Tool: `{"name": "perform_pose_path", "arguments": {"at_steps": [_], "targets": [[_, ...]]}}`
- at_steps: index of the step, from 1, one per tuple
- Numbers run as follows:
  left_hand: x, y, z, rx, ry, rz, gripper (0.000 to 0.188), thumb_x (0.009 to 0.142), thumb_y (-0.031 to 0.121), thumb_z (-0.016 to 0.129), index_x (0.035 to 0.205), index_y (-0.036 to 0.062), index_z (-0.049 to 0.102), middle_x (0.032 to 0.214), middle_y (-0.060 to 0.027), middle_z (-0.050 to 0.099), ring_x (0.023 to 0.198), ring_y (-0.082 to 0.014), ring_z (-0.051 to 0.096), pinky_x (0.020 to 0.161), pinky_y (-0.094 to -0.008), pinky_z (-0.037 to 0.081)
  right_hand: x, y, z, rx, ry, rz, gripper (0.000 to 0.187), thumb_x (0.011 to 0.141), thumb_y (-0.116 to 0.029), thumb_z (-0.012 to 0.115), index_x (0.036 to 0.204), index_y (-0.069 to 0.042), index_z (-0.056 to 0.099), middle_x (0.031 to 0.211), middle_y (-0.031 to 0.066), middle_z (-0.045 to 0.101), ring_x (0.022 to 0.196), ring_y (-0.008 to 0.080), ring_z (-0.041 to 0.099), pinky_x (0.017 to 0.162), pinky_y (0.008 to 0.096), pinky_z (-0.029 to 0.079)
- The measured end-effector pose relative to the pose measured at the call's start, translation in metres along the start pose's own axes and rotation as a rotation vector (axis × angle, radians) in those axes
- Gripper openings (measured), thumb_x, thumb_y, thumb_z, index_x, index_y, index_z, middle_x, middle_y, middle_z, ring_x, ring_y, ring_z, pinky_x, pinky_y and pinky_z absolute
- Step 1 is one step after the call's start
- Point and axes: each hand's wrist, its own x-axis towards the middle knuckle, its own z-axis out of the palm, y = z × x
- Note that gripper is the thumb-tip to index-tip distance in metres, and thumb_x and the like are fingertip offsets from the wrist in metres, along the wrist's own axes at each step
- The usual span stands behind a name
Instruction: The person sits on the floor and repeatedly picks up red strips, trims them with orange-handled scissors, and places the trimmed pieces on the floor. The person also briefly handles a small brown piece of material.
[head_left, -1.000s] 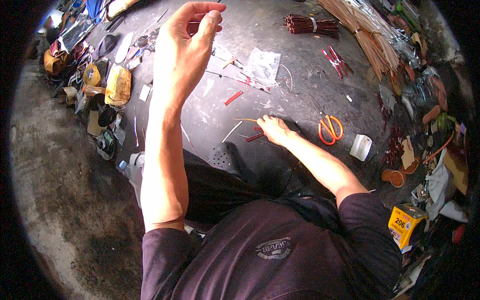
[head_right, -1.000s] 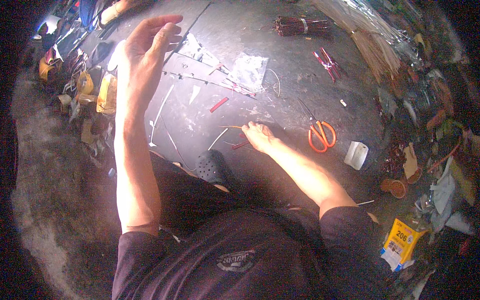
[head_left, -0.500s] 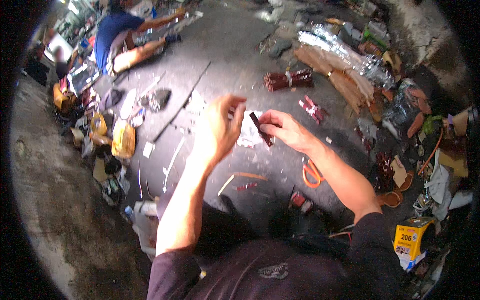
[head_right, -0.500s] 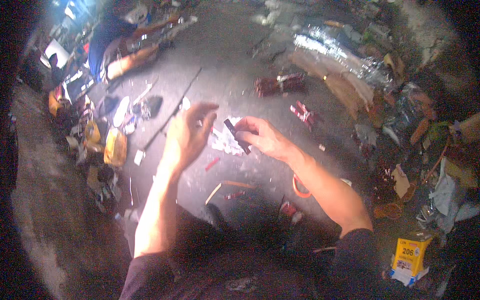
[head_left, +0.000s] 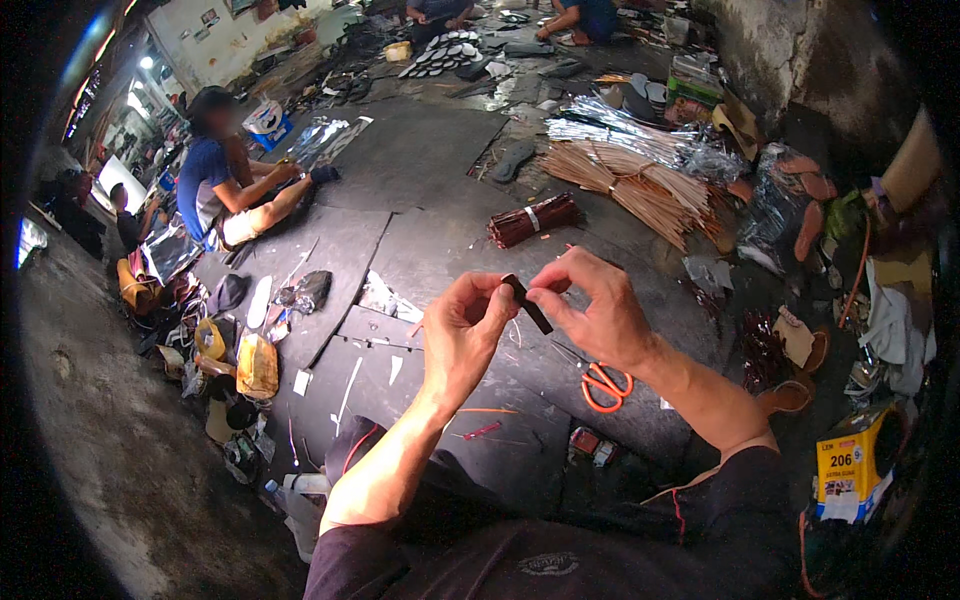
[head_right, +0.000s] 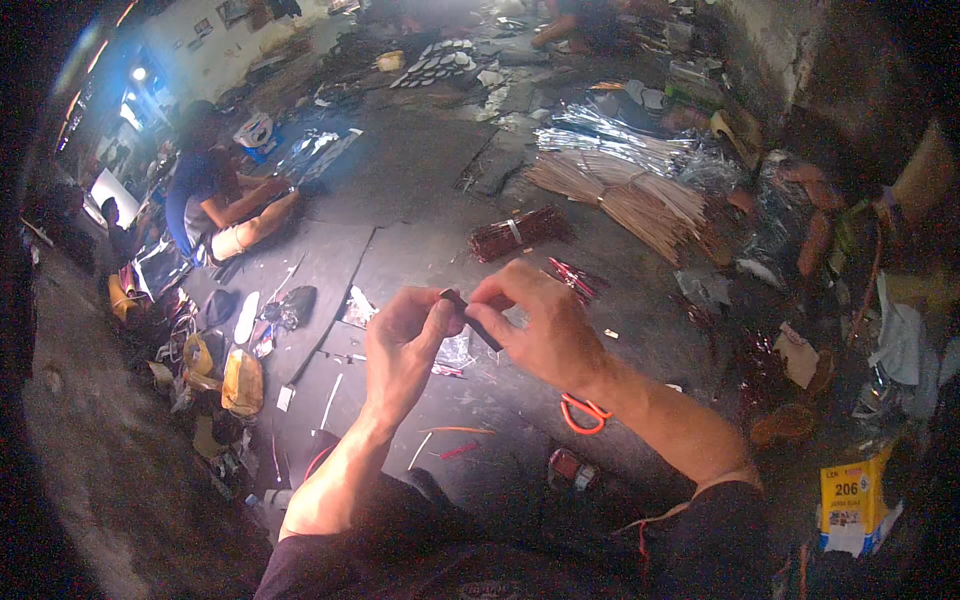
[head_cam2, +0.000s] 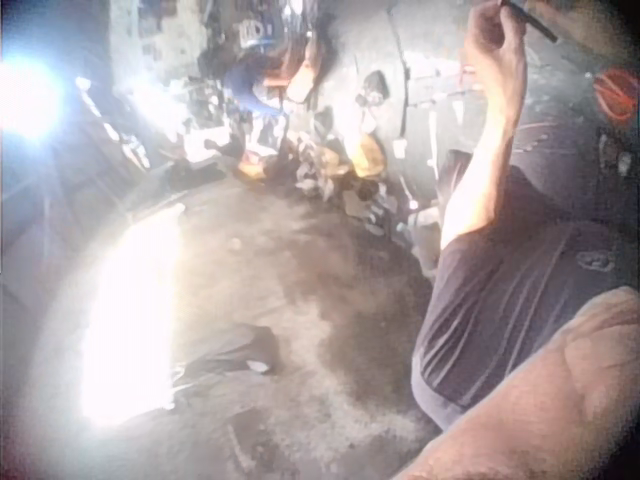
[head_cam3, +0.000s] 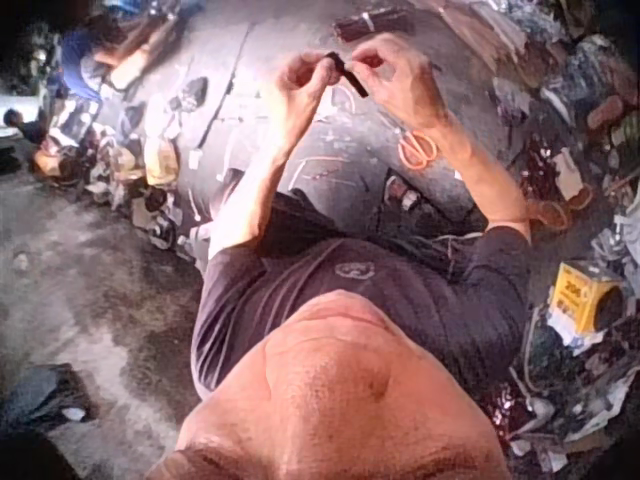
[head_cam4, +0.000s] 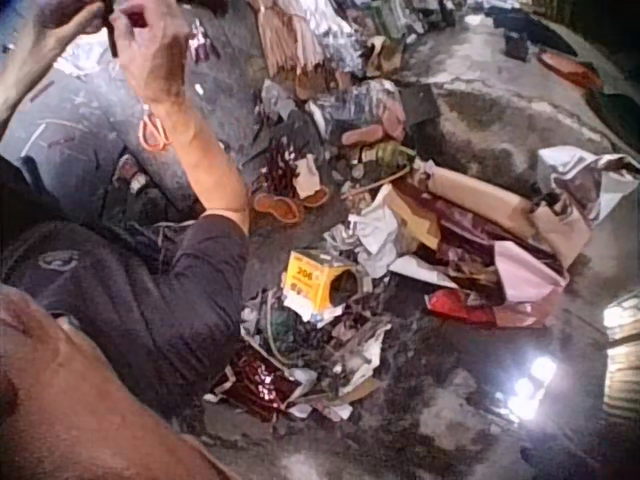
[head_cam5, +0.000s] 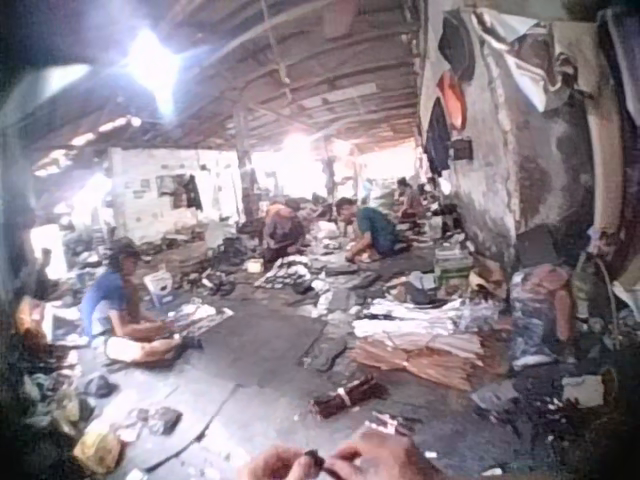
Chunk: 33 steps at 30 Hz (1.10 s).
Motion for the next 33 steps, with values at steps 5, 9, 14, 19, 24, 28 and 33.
{"name": "perform_pose_path", "arguments": {"at_steps": [5,9,14,19,24,28,33], "targets": [[-0.004,-0.004,0.025,0.103,0.010,0.129,0.020,0.094,0.007,0.062,0.111,-0.0036,0.066,0.090,-0.0122,0.073,0.088,-0.0167,0.071,0.078,-0.0277,0.055,-0.008,0.004,-0.011,0.001,0.035,-0.007,0.015,0.084,-0.013,0.074,0.092,-0.002,0.067,0.087,0.0114,0.068,0.078,0.0258,0.069,0.069,0.0362,0.053],[0.000,0.005,0.035,0.378,0.010,0.266,0.024,0.095,0.008,0.060,0.115,-0.0037,0.065,0.097,-0.0174,0.072,0.091,-0.0218,0.072,0.080,-0.0312,0.054,-0.004,0.013,-0.014,0.009,0.054,0.095,0.012,0.085,-0.012,0.071,0.091,-0.002,0.067,0.089,0.0120,0.069,0.078,0.0261,0.069,0.069,0.0356,0.053],[0.007,-0.001,0.045,0.391,0.028,0.305,0.024,0.094,0.009,0.061,0.114,-0.0023,0.066,0.096,-0.0171,0.073,0.091,-0.0234,0.073,0.078,-0.0318,0.054,-0.003,0.023,-0.017,0.014,0.088,0.079,0.010,0.085,-0.010,0.070,0.088,-0.002,0.066,0.085,0.0112,0.069,0.076,0.0232,0.069,0.068,0.0340,0.054],[0.013,-0.006,0.044,0.329,-0.031,0.182,0.023,0.095,0.015,0.064,0.108,-0.0038,0.067,0.093,-0.0148,0.073,0.087,-0.0202,0.072,0.076,-0.0308,0.054,-0.007,0.036,-0.019,0.127,-0.036,0.234,0.012,0.088,-0.012,0.068,0.092,-0.001,0.066,0.083,0.0082,0.068,0.075,0.0174,0.068,0.069,0.0307,0.053],[0.027,-0.020,0.040,-0.001,-0.159,0.040,0.024,0.094,0.019,0.068,0.104,-0.0013,0.063,0.092,-0.0056,0.071,0.083,-0.0141,0.069,0.074,-0.0299,0.055,-0.006,0.047,-0.025,0.489,-0.138,0.488,0.023,0.094,-0.021,0.063,0.097,0.001,0.067,0.086,0.0073,0.070,0.080,0.0135,0.068,0.073,0.0287,0.054],[0.035,-0.020,0.026,-0.281,-0.229,-0.129,0.023,0.099,0.023,0.061,0.109,0.0028,0.059,0.102,-0.0055,0.064,0.094,-0.0128,0.061,0.083,-0.0299,0.050,-0.004,0.040,-0.021,0.671,-0.133,0.490,0.027,0.097,-0.024,0.060,0.102,0.002,0.067,0.091,0.0067,0.070,0.087,0.0136,0.069,0.079,0.0282,0.055],[0.036,-0.032,0.006,-0.595,-0.078,-0.254,0.016,0.102,0.021,0.055,0.110,0.0082,0.057,0.103,-0.0023,0.064,0.097,-0.0129,0.060,0.089,-0.0287,0.047,-0.010,0.026,-0.018,0.586,-0.268,0.541,0.025,0.098,-0.022,0.061,0.102,0.003,0.066,0.093,0.0088,0.070,0.087,0.0133,0.069,0.079,0.0286,0.056]]}}
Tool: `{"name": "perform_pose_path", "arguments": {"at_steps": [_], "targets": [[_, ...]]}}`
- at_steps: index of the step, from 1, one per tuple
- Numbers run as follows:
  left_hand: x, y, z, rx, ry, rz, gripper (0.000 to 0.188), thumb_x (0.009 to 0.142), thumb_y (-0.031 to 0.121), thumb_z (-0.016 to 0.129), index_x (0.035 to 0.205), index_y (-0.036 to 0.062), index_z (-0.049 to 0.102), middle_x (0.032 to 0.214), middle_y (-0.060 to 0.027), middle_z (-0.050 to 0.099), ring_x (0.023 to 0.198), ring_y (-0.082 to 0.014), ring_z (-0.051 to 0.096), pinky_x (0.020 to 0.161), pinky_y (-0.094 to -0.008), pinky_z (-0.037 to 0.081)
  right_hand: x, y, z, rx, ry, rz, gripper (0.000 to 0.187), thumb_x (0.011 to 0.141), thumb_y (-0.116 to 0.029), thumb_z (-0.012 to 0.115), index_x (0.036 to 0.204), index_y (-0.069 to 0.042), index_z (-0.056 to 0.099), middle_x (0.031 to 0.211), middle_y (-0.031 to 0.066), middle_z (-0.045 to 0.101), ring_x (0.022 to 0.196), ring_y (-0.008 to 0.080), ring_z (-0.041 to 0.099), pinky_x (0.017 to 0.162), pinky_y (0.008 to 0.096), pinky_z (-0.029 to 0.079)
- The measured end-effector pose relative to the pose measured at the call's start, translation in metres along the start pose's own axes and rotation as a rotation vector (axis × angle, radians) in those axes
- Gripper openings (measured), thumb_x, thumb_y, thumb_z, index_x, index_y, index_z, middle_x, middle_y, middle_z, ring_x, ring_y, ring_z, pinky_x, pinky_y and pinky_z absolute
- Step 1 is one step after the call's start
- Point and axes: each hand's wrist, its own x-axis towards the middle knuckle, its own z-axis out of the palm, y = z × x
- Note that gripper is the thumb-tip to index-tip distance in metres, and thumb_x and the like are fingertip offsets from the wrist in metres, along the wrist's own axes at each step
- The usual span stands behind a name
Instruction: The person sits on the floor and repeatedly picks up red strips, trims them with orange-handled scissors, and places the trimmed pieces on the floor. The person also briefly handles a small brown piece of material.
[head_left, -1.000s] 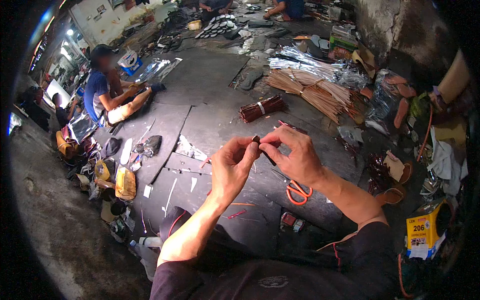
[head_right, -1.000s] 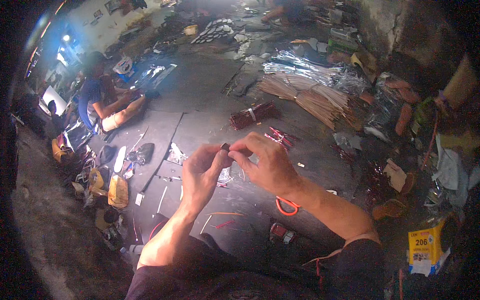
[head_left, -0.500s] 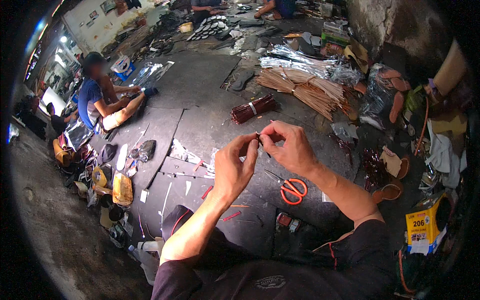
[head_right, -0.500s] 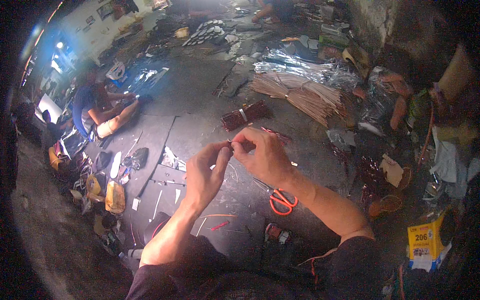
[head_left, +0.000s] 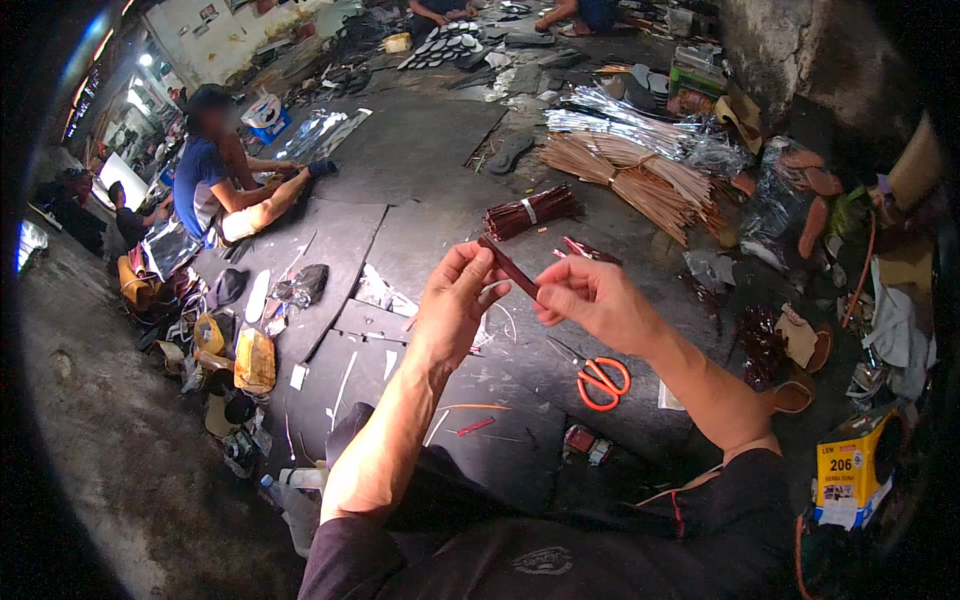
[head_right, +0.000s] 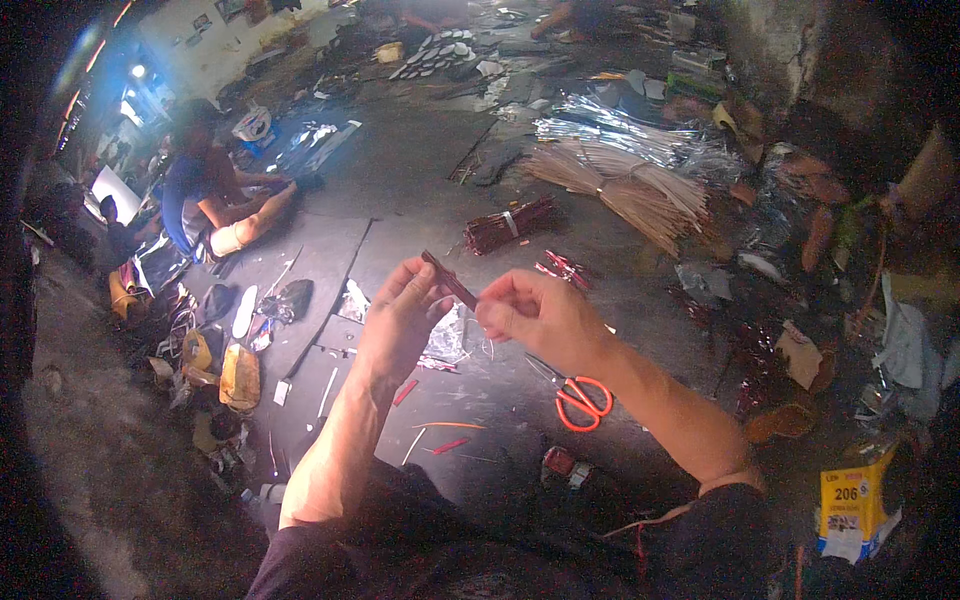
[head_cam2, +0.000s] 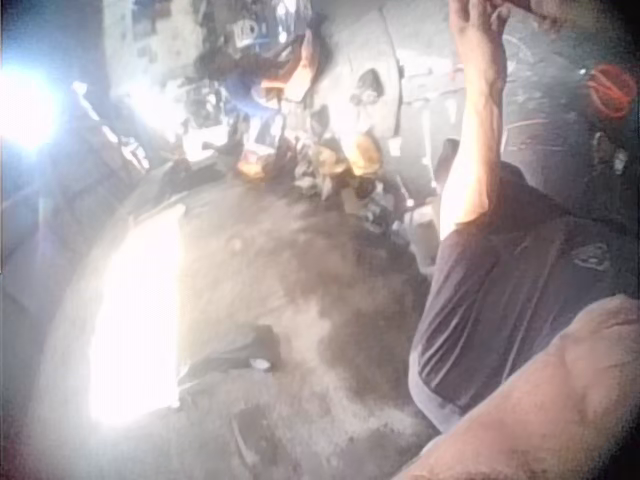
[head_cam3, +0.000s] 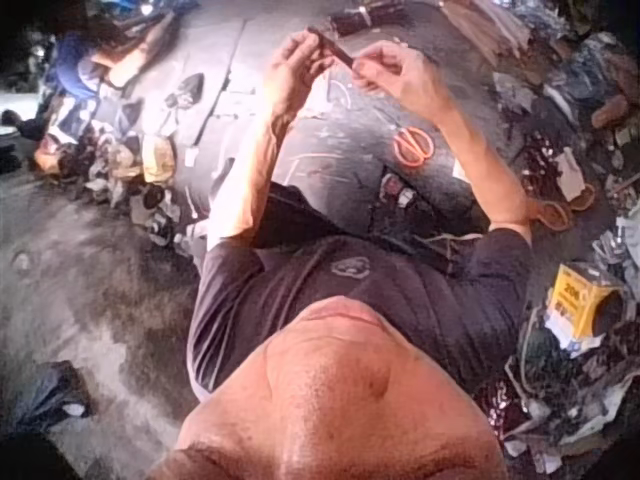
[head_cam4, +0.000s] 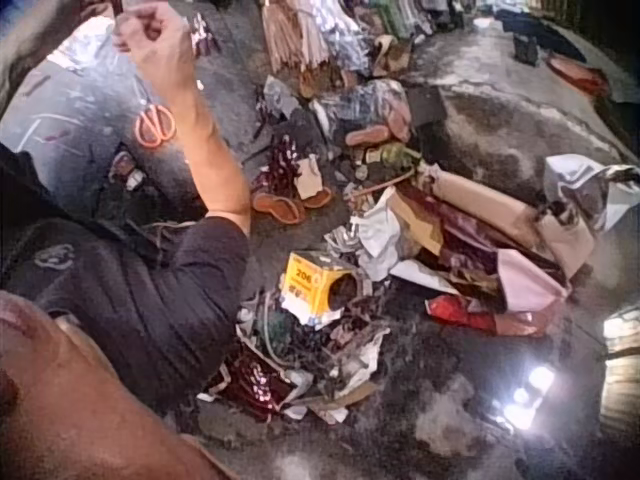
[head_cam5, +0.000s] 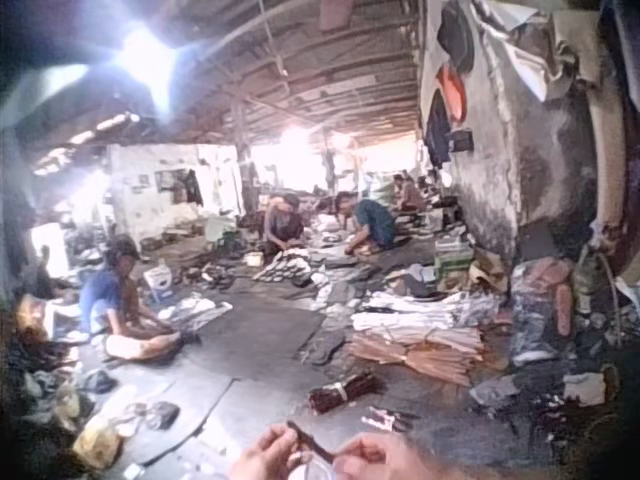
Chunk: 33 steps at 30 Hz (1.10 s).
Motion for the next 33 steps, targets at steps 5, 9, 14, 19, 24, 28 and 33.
{"name": "perform_pose_path", "arguments": {"at_steps": [5,9,14,19,24,28,33], "targets": [[-0.009,0.002,0.004,0.062,-0.019,-0.012,0.021,0.100,0.021,0.059,0.112,0.0040,0.058,0.104,-0.0035,0.065,0.096,-0.0133,0.063,0.085,-0.0298,0.053,0.001,0.006,0.009,-0.158,0.163,-0.056,0.020,0.093,-0.018,0.067,0.096,0.002,0.066,0.090,0.0083,0.071,0.080,0.0165,0.070,0.074,0.0307,0.055],[-0.020,-0.006,0.008,0.358,-0.058,-0.013,0.023,0.099,0.022,0.061,0.109,0.0012,0.061,0.098,-0.0053,0.067,0.091,-0.0145,0.065,0.081,-0.0292,0.054,0.003,0.009,0.014,-0.506,0.245,-0.336,0.017,0.091,-0.015,0.067,0.098,0.001,0.066,0.092,0.0123,0.071,0.080,0.0230,0.071,0.071,0.0327,0.055],[-0.015,-0.007,0.001,0.124,-0.036,-0.090,0.021,0.099,0.022,0.060,0.106,0.0014,0.061,0.097,-0.0062,0.067,0.087,-0.0134,0.064,0.082,-0.0278,0.053,0.000,0.007,0.020,-0.499,0.203,-0.443,0.015,0.091,-0.012,0.066,0.101,-0.001,0.067,0.093,0.0146,0.070,0.084,0.0259,0.070,0.073,0.0341,0.055],[-0.017,-0.005,-0.003,0.008,-0.081,-0.147,0.024,0.098,0.022,0.061,0.110,0.0012,0.059,0.101,-0.0072,0.067,0.089,-0.0137,0.063,0.085,-0.0276,0.051,0.002,0.010,0.021,-0.270,0.177,-0.318,0.013,0.090,-0.010,0.066,0.100,-0.002,0.068,0.089,0.0139,0.068,0.084,0.0281,0.069,0.071,0.0359,0.054],[-0.022,-0.006,0.003,0.198,-0.043,-0.075,0.033,0.095,0.019,0.066,0.118,-0.0036,0.058,0.103,-0.0102,0.069,0.091,-0.0145,0.066,0.085,-0.0277,0.053,0.005,0.014,0.020,-0.646,0.247,-0.573,0.012,0.085,-0.005,0.071,0.096,-0.004,0.066,0.088,0.0114,0.067,0.081,0.0288,0.067,0.069,0.0361,0.052],[-0.023,-0.004,0.008,0.425,0.011,-0.023,0.038,0.095,0.018,0.067,0.122,-0.0065,0.058,0.100,-0.0113,0.071,0.090,-0.0156,0.068,0.083,-0.0282,0.055,0.009,0.025,0.018,-0.596,0.178,-0.536,0.012,0.085,-0.010,0.070,0.095,-0.006,0.066,0.089,0.0123,0.067,0.080,0.0326,0.067,0.067,0.0405,0.052],[-0.026,-0.008,0.007,0.598,0.005,-0.031,0.039,0.096,0.019,0.065,0.124,-0.0067,0.059,0.102,-0.0131,0.071,0.092,-0.0169,0.069,0.083,-0.0285,0.054,0.005,0.029,0.016,-0.704,0.134,-0.571,0.011,0.085,-0.010,0.068,0.093,-0.004,0.063,0.086,0.0140,0.065,0.078,0.0343,0.066,0.066,0.0435,0.052]]}}
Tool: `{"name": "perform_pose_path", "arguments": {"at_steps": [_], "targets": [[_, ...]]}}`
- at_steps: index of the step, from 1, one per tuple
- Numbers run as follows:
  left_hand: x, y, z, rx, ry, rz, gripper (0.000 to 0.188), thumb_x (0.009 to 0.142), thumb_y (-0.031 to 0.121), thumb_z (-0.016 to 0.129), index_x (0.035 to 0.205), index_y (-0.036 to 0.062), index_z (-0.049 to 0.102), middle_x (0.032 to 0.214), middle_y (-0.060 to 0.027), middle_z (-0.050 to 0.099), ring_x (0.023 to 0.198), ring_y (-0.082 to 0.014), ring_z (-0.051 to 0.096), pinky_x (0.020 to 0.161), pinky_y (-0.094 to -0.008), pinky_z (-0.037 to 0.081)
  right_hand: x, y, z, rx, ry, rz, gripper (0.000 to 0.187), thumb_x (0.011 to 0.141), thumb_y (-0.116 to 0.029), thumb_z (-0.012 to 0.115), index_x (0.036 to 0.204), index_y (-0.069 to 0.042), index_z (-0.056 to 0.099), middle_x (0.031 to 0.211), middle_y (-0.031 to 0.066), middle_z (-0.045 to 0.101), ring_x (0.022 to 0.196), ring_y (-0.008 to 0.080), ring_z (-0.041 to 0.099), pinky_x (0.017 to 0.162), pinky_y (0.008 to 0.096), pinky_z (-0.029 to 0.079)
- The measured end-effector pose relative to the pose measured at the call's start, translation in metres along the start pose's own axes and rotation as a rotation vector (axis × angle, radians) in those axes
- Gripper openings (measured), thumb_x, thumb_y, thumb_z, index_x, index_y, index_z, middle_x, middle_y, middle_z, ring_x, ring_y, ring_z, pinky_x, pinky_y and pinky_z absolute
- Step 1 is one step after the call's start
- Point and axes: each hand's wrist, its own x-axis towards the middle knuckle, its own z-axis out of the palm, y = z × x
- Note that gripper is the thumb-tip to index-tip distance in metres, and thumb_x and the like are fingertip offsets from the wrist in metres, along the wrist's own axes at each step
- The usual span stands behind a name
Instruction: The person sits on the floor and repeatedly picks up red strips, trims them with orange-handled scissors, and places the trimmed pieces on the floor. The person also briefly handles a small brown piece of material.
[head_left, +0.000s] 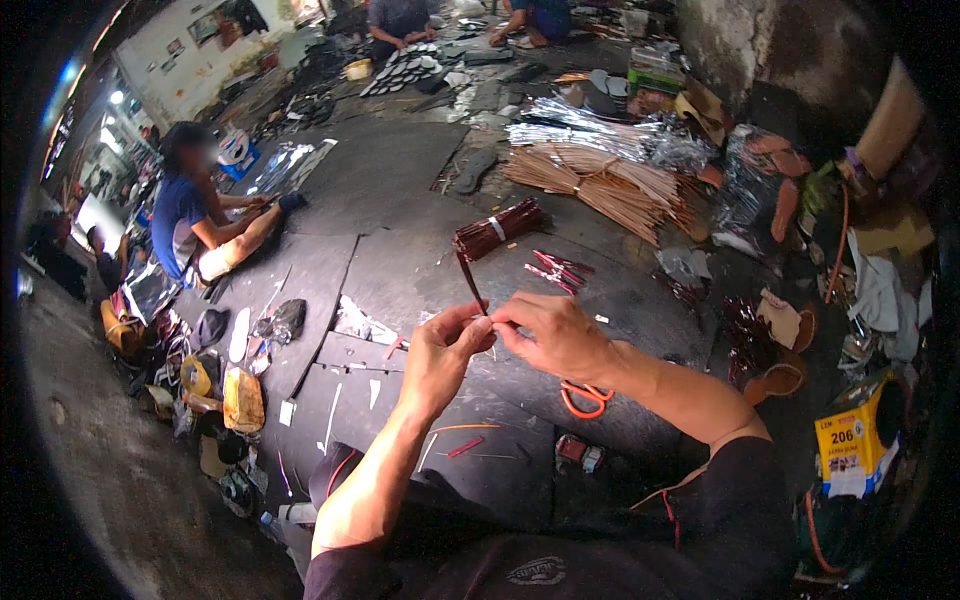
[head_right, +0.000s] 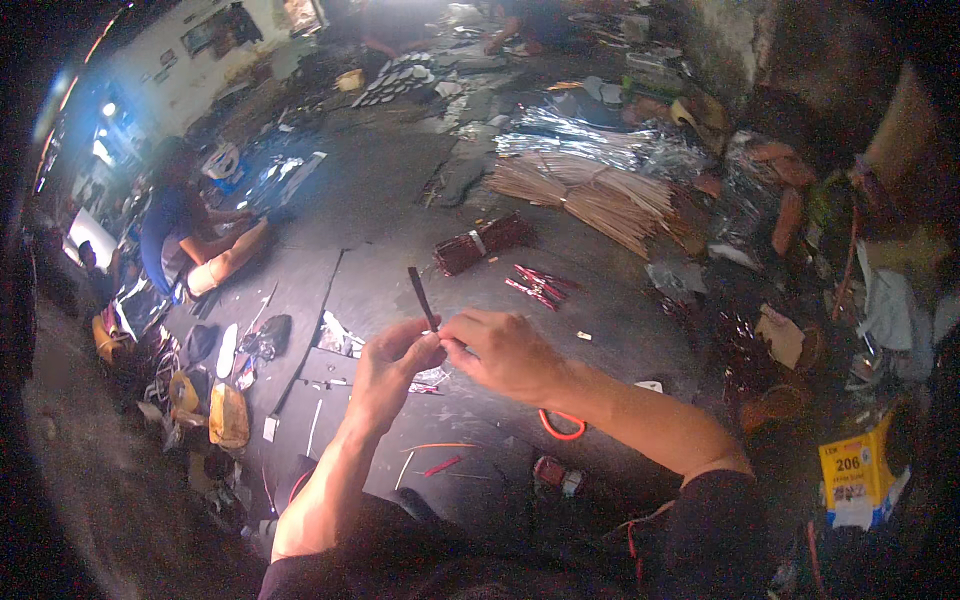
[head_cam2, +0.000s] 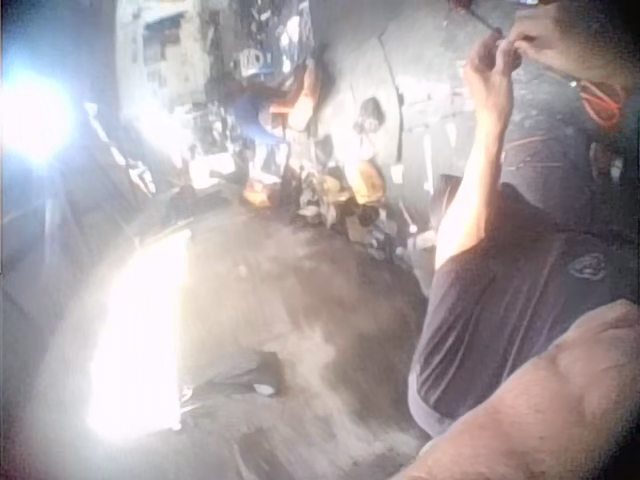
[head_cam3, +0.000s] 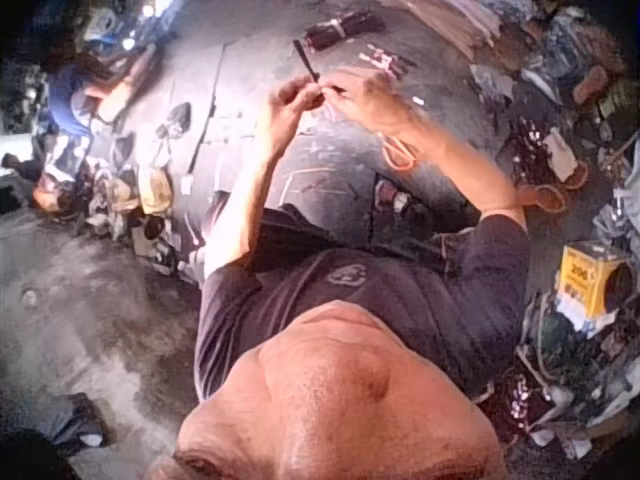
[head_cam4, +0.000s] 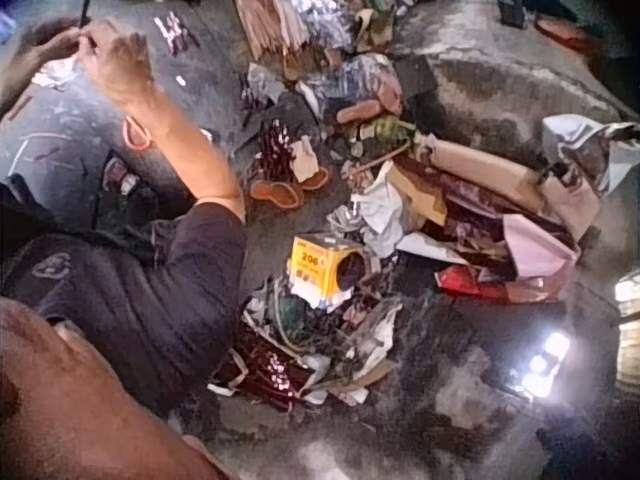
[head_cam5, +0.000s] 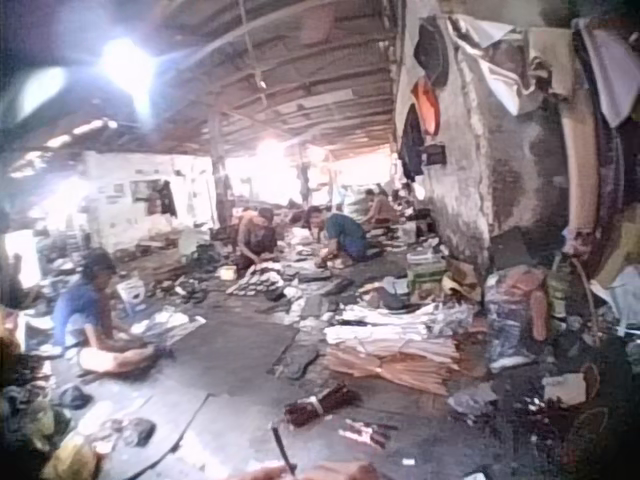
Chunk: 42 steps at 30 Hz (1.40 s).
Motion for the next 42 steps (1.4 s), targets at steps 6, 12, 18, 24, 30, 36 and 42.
{"name": "perform_pose_path", "arguments": {"at_steps": [6,12,18,24,30,36,42], "targets": [[-0.001,-0.008,0.004,0.100,-0.059,0.071,0.040,0.096,0.016,0.061,0.128,-0.0083,0.057,0.109,-0.0132,0.068,0.098,-0.0164,0.066,0.087,-0.0291,0.052,-0.005,0.004,0.009,-0.061,-0.004,-0.017,0.012,0.084,-0.010,0.066,0.089,-0.003,0.059,0.082,0.0145,0.062,0.076,0.0355,0.065,0.066,0.0440,0.053],[0.001,-0.008,0.011,0.081,-0.070,0.055,0.038,0.093,0.008,0.060,0.129,-0.0062,0.057,0.104,-0.0092,0.069,0.095,-0.0136,0.064,0.083,-0.0264,0.051,-0.013,0.008,0.020,-0.230,0.056,-0.081,0.020,0.075,-0.008,0.069,0.089,-0.003,0.055,0.083,0.0109,0.056,0.076,0.0298,0.063,0.064,0.0396,0.053],[0.000,-0.008,0.015,0.058,-0.021,0.028,0.039,0.091,0.002,0.059,0.130,-0.0032,0.057,0.095,-0.0052,0.067,0.086,-0.0094,0.062,0.076,-0.0240,0.049,-0.013,0.011,0.022,-0.235,0.091,-0.191,0.023,0.073,-0.010,0.072,0.088,-0.004,0.056,0.086,0.0091,0.057,0.082,0.0266,0.063,0.066,0.0375,0.055],[0.001,-0.006,0.017,0.108,-0.015,0.038,0.045,0.089,0.003,0.061,0.133,-0.0019,0.055,0.090,-0.0033,0.066,0.083,-0.0089,0.061,0.073,-0.0241,0.049,-0.019,0.014,0.025,-0.119,0.161,-0.078,0.019,0.077,-0.010,0.071,0.087,-0.005,0.056,0.084,0.0103,0.058,0.075,0.0305,0.065,0.063,0.0413,0.054],[0.005,-0.013,0.011,0.094,0.019,0.083,0.045,0.087,0.008,0.068,0.131,0.0003,0.057,0.088,-0.0029,0.066,0.081,-0.0103,0.061,0.073,-0.0262,0.050,-0.016,0.015,0.031,0.117,0.235,0.079,0.007,0.084,-0.005,0.065,0.086,-0.004,0.058,0.079,0.0076,0.063,0.068,0.0219,0.064,0.060,0.0327,0.050],[0.007,-0.019,0.012,0.006,-0.005,0.124,0.043,0.088,0.006,0.067,0.129,-0.0002,0.058,0.088,-0.0043,0.067,0.081,-0.0103,0.064,0.075,-0.0257,0.053,-0.019,0.020,0.035,1.311,0.107,0.733,0.016,0.091,-0.018,0.062,0.093,-0.002,0.064,0.081,0.0050,0.067,0.075,0.0136,0.065,0.069,0.0307,0.053],[-0.002,-0.018,0.011,0.538,0.136,0.413,0.043,0.080,-0.001,0.066,0.122,0.0016,0.061,0.088,-0.0162,0.068,0.082,-0.0279,0.071,0.073,-0.0363,0.056,-0.010,0.012,0.014,0.297,-0.052,0.351,0.014,0.091,-0.011,0.065,0.095,0.002,0.062,0.085,0.0100,0.067,0.080,0.0184,0.069,0.073,0.0327,0.056]]}}
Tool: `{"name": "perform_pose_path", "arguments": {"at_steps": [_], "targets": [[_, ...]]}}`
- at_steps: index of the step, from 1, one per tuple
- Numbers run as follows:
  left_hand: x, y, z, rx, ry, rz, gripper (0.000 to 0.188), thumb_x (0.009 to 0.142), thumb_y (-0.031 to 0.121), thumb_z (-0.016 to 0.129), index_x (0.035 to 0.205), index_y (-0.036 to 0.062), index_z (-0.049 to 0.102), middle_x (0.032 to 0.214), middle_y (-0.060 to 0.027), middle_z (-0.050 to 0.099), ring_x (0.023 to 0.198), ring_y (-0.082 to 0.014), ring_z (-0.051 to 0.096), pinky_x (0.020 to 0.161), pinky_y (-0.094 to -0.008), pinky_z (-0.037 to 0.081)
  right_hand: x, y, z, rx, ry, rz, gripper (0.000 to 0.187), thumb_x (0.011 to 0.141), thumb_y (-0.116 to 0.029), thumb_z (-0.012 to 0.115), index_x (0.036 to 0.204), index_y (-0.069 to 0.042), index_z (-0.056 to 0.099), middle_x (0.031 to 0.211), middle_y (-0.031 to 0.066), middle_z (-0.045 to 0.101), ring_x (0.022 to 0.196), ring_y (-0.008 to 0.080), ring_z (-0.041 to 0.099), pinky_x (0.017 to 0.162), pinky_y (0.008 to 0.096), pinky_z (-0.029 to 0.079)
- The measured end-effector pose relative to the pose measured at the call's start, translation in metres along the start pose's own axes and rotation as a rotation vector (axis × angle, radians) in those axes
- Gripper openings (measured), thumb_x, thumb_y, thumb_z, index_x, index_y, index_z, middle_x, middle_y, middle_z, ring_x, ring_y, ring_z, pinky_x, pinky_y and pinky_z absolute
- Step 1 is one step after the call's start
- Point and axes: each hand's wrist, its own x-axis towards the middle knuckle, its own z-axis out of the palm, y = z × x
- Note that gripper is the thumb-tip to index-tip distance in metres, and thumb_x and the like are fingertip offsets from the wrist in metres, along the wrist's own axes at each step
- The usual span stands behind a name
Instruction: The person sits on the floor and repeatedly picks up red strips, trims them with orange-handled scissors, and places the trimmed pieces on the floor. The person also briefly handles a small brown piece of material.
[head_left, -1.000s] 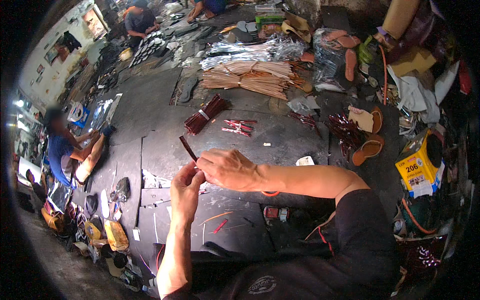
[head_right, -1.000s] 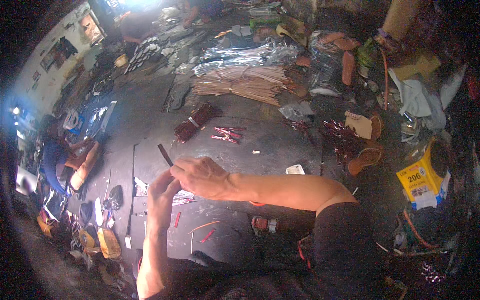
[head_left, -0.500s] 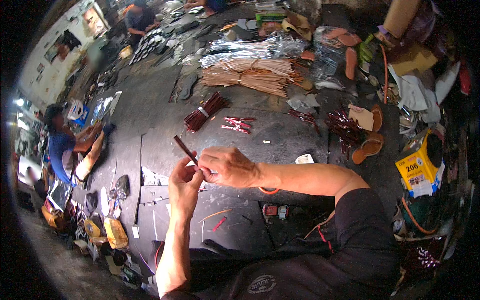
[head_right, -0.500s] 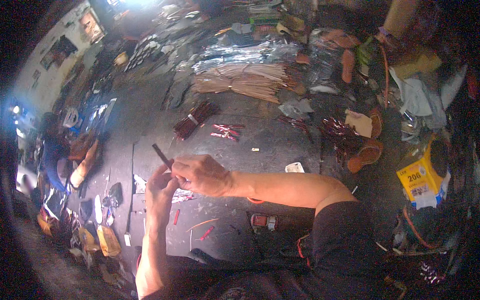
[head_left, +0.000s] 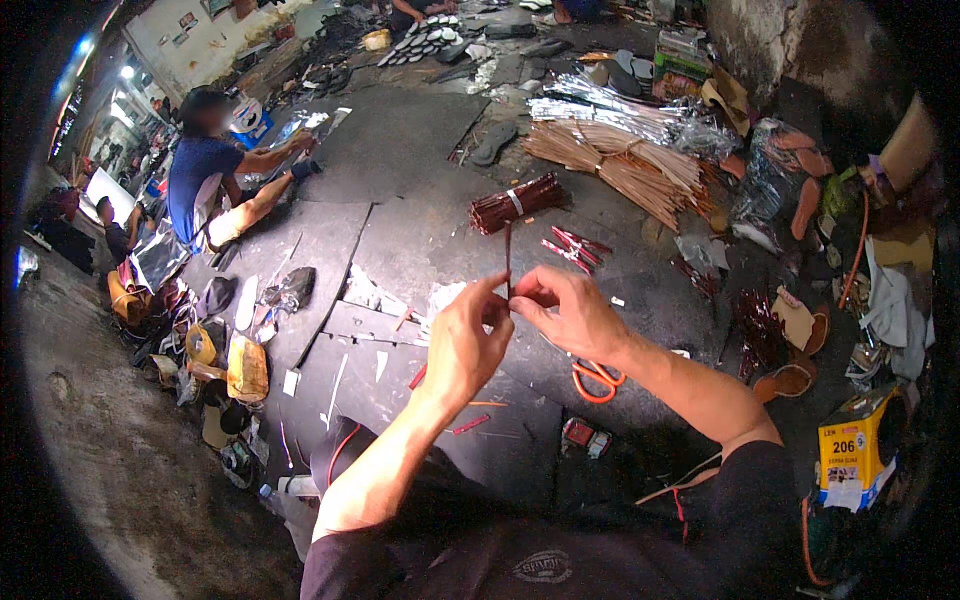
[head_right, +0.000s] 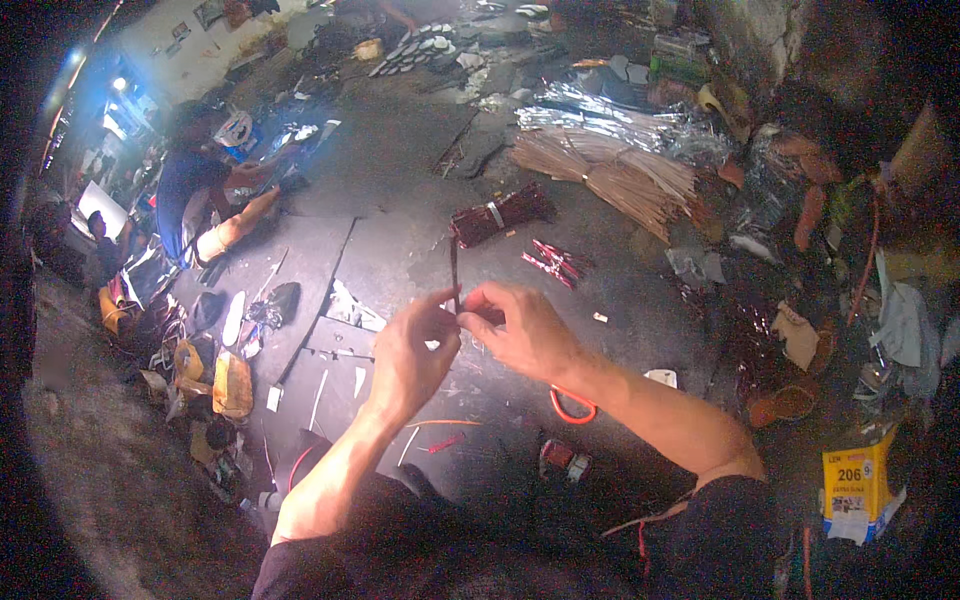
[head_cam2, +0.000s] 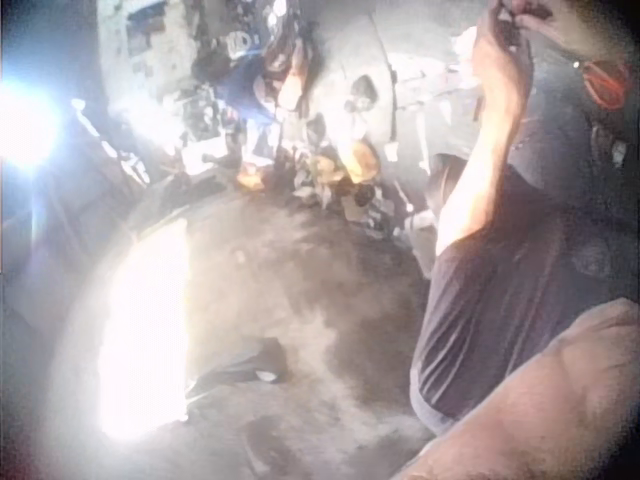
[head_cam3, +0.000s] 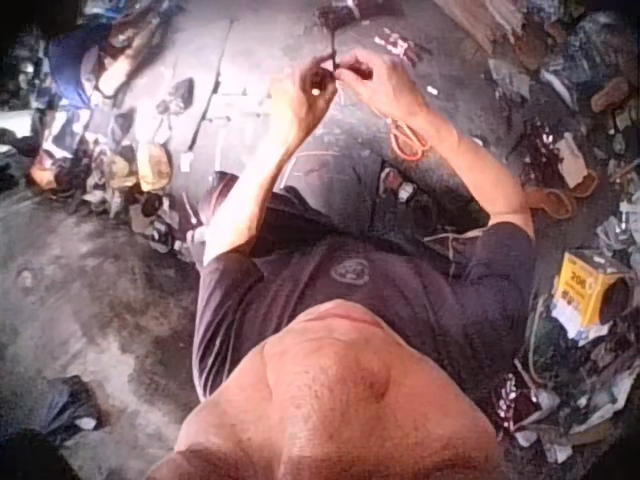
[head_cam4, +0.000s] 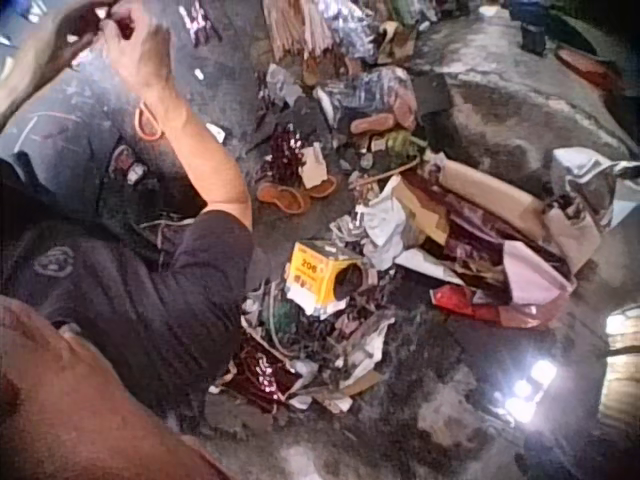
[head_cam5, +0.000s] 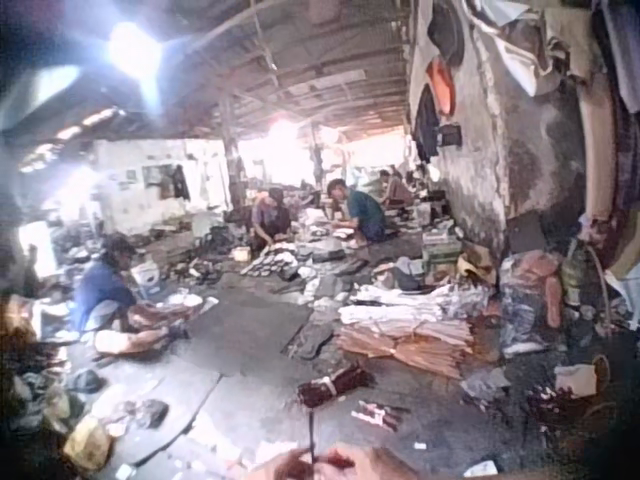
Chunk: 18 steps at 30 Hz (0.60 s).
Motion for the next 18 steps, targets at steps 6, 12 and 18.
{"name": "perform_pose_path", "arguments": {"at_steps": [6,12,18], "targets": [[0.000,0.004,-0.004,-0.077,-0.098,-0.042,0.041,0.082,-0.001,0.064,0.123,0.0007,0.061,0.084,-0.0090,0.066,0.074,-0.0189,0.067,0.069,-0.0314,0.053,0.000,0.002,-0.002,-0.059,-0.024,-0.023,0.016,0.089,-0.013,0.064,0.099,-0.001,0.066,0.084,0.0108,0.068,0.076,0.0231,0.069,0.070,0.0364,0.054],[0.014,0.002,-0.014,-0.798,-0.268,-0.441,0.045,0.087,0.010,0.068,0.129,-0.0023,0.056,0.093,-0.0020,0.062,0.088,-0.0126,0.060,0.083,-0.0274,0.048,0.004,0.008,-0.006,0.846,-0.137,0.401,0.023,0.095,-0.019,0.060,0.098,0.003,0.065,0.085,0.0072,0.068,0.077,0.0152,0.067,0.074,0.0319,0.058],[0.011,0.000,-0.010,-0.922,-0.220,-0.544,0.033,0.090,0.016,0.068,0.115,-0.0044,0.058,0.094,-0.0082,0.066,0.094,-0.0164,0.065,0.089,-0.0314,0.052,0.005,-0.001,-0.015,0.210,-0.084,0.260,0.017,0.092,-0.017,0.064,0.094,0.000,0.064,0.081,0.0080,0.067,0.076,0.0180,0.068,0.068,0.0335,0.055]]}}
